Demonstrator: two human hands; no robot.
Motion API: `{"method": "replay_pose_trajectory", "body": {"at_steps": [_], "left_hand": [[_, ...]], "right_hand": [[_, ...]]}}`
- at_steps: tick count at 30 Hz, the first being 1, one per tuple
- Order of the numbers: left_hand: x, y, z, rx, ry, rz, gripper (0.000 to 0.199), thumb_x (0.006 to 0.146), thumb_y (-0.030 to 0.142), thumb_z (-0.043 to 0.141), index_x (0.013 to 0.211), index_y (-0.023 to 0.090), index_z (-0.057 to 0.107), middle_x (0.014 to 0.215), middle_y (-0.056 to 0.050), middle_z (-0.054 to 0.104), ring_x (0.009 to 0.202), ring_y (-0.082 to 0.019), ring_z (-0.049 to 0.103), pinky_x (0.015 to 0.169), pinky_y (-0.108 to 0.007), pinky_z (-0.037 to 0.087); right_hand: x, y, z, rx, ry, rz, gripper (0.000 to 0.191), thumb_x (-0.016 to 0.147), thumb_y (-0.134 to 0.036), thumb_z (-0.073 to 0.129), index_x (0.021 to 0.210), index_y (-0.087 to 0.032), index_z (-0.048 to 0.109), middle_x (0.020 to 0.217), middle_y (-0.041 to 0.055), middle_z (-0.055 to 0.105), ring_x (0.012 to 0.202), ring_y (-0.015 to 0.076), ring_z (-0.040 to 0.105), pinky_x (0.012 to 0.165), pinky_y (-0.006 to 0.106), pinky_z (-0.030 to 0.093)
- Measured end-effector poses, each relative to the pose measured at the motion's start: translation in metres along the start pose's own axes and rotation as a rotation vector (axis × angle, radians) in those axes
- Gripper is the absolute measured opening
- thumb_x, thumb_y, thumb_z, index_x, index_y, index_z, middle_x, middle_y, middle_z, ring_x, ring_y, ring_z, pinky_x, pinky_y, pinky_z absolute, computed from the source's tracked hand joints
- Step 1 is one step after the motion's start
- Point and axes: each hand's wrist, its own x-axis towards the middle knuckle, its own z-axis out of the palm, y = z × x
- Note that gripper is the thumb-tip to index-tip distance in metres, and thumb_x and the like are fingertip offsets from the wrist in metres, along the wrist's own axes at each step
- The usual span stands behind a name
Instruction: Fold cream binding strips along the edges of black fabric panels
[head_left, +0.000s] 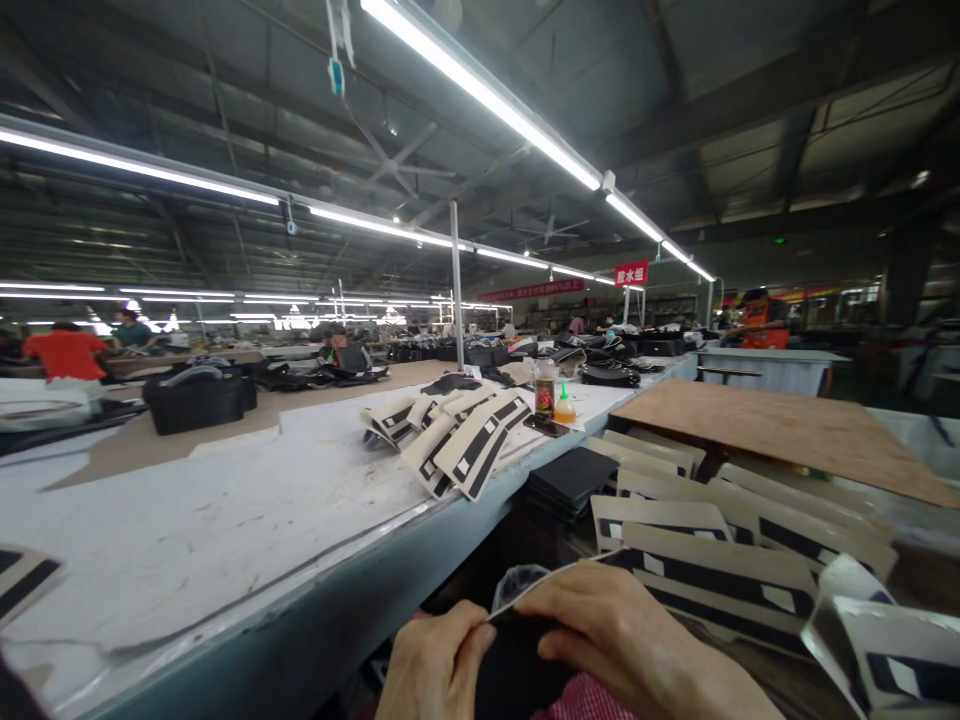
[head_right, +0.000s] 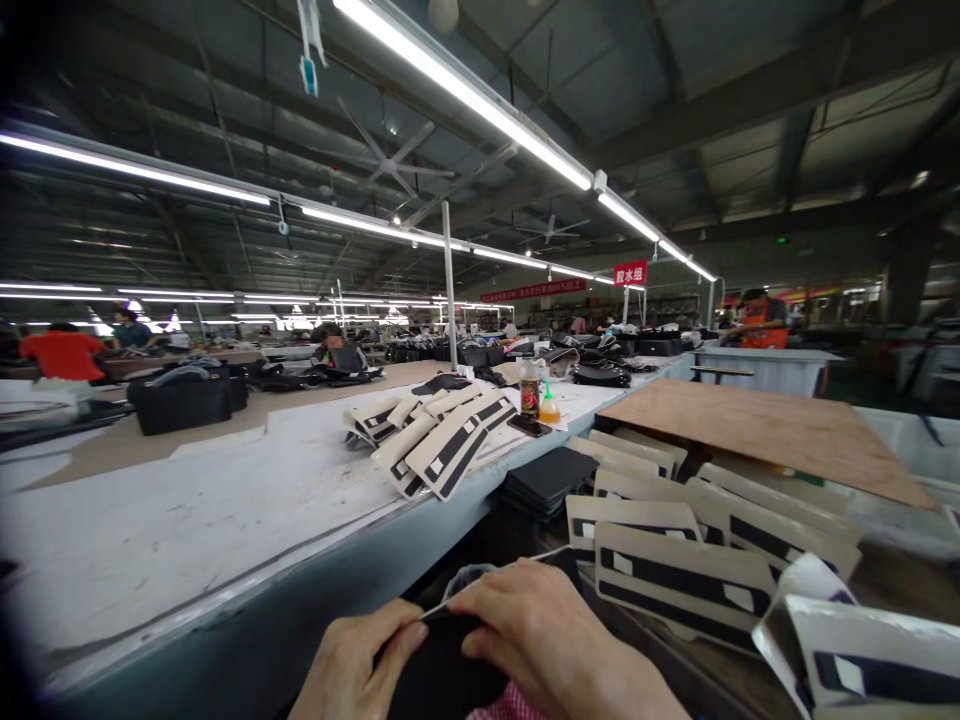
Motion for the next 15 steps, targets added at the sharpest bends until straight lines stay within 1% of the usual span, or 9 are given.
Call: {"method": "replay_pose_trajectory", "body": {"at_steps": [2,4,5,7,9,10,12,14,15], "left_hand": [[-0.001,-0.002,-0.002,0.005,0.015,-0.01,0.038,0.103,0.033,0.046,0.077,0.023,0.072,0.061,0.0,0.069,0.054,-0.016,0.065,0.056,-0.026,0.038],[-0.003,-0.002,-0.009,-0.003,0.021,-0.023,0.038,0.103,0.036,0.047,0.077,0.024,0.073,0.06,0.001,0.068,0.054,-0.016,0.064,0.055,-0.026,0.038],[-0.004,-0.001,-0.013,-0.015,0.02,-0.029,0.038,0.104,0.037,0.047,0.079,0.025,0.073,0.061,0.001,0.068,0.056,-0.016,0.064,0.057,-0.025,0.04],[-0.006,0.0,-0.024,-0.047,0.016,-0.035,0.037,0.104,0.041,0.048,0.083,0.026,0.075,0.066,0.001,0.07,0.061,-0.015,0.068,0.061,-0.022,0.044],[-0.005,0.0,-0.036,-0.079,0.011,-0.021,0.032,0.102,0.043,0.054,0.087,0.026,0.077,0.071,0.001,0.075,0.066,-0.015,0.073,0.065,-0.018,0.049],[-0.005,0.001,-0.042,-0.093,0.002,-0.004,0.028,0.099,0.042,0.059,0.089,0.027,0.079,0.073,0.001,0.077,0.069,-0.016,0.076,0.065,-0.016,0.051],[-0.004,0.003,-0.05,-0.129,0.024,0.026,0.018,0.093,0.04,0.069,0.091,0.029,0.083,0.079,0.001,0.081,0.075,-0.017,0.08,0.068,-0.013,0.054],[-0.006,0.007,-0.055,-0.18,0.091,0.033,0.01,0.087,0.037,0.077,0.091,0.031,0.084,0.084,0.002,0.084,0.078,-0.019,0.081,0.074,-0.012,0.056],[-0.007,0.01,-0.056,-0.212,0.124,0.033,0.008,0.085,0.037,0.079,0.089,0.033,0.084,0.084,0.002,0.084,0.076,-0.019,0.081,0.076,-0.013,0.057]], "right_hand": [[-0.006,0.003,-0.011,0.097,-0.003,0.049,0.052,0.083,-0.001,0.076,0.127,-0.027,0.07,0.112,0.0,0.082,0.101,0.0217,0.077,0.089,0.028,0.055],[-0.011,0.005,-0.023,0.12,0.024,0.079,0.053,0.084,-0.001,0.076,0.129,-0.026,0.068,0.109,-0.0001,0.082,0.095,0.019,0.077,0.084,0.026,0.055],[-0.013,0.005,-0.029,0.096,0.033,0.083,0.048,0.085,-0.002,0.076,0.126,-0.026,0.069,0.106,-0.0001,0.081,0.091,0.0182,0.076,0.082,0.025,0.055],[-0.014,0.004,-0.039,0.01,0.011,0.049,0.028,0.088,-0.009,0.077,0.112,-0.023,0.074,0.097,0.0003,0.079,0.083,0.0177,0.074,0.076,0.026,0.053],[-0.012,0.002,-0.046,-0.063,-0.017,0.0,0.008,0.092,-0.016,0.075,0.099,-0.02,0.077,0.09,0.0014,0.076,0.078,0.0176,0.071,0.07,0.027,0.05],[-0.011,0.001,-0.048,-0.077,-0.012,-0.017,0.005,0.095,-0.018,0.072,0.094,-0.019,0.077,0.087,0.0018,0.075,0.076,0.017,0.069,0.069,0.027,0.049],[-0.007,0.001,-0.053,-0.055,0.037,-0.031,0.01,0.098,-0.02,0.069,0.09,-0.019,0.076,0.087,0.002,0.072,0.075,0.0154,0.067,0.068,0.025,0.048],[-0.003,0.002,-0.056,0.009,0.099,-0.029,0.01,0.097,-0.022,0.072,0.087,-0.019,0.075,0.09,0.0021,0.069,0.078,0.0149,0.066,0.07,0.025,0.049],[-0.002,0.003,-0.057,0.051,0.118,-0.031,0.01,0.095,-0.022,0.074,0.086,-0.018,0.074,0.091,0.002,0.068,0.079,0.0149,0.066,0.072,0.025,0.049]]}}
